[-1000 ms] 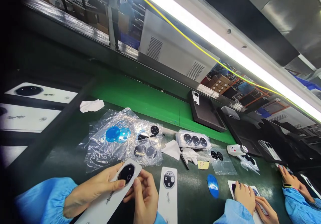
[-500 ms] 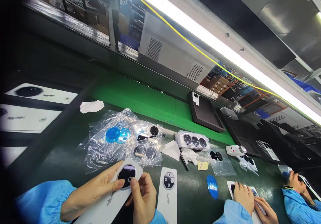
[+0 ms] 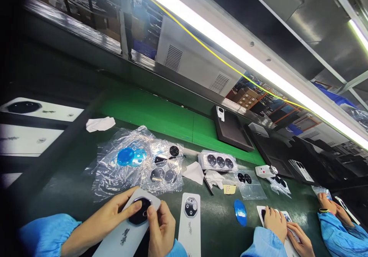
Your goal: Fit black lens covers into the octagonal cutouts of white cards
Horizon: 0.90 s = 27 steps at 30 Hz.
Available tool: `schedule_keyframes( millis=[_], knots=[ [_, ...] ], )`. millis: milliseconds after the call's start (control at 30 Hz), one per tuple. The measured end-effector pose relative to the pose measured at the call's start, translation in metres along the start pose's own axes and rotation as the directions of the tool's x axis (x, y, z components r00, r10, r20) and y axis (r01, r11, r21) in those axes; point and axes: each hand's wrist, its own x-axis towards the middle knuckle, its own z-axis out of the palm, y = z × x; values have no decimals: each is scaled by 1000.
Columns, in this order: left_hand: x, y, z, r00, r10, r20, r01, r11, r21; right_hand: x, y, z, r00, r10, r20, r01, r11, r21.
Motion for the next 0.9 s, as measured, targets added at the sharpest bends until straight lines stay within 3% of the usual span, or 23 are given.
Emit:
schedule_keyframes(
  millis=[133,267,433,667,900],
  knots=[
    [4,4,-1,997,-9,-76,14,998,59,2,3,2,997,-16,73,18,1000,-21],
    [6,-4,-3,996,0,-84,3,999,39,3,13,6,999,1,46,0,1000,-12],
    [4,0,-3,995,-46,-86,40,996,-79,4,16,11,1000,-11,-14,10,998,-55],
    [4,18,-10,992,-123,-30,107,936,-334,3,5,13,997,-24,70,26,999,-26],
    [6,9,-5,988,-155,7,142,884,-445,-7,1,20,993,-57,99,59,998,-16]
  ],
)
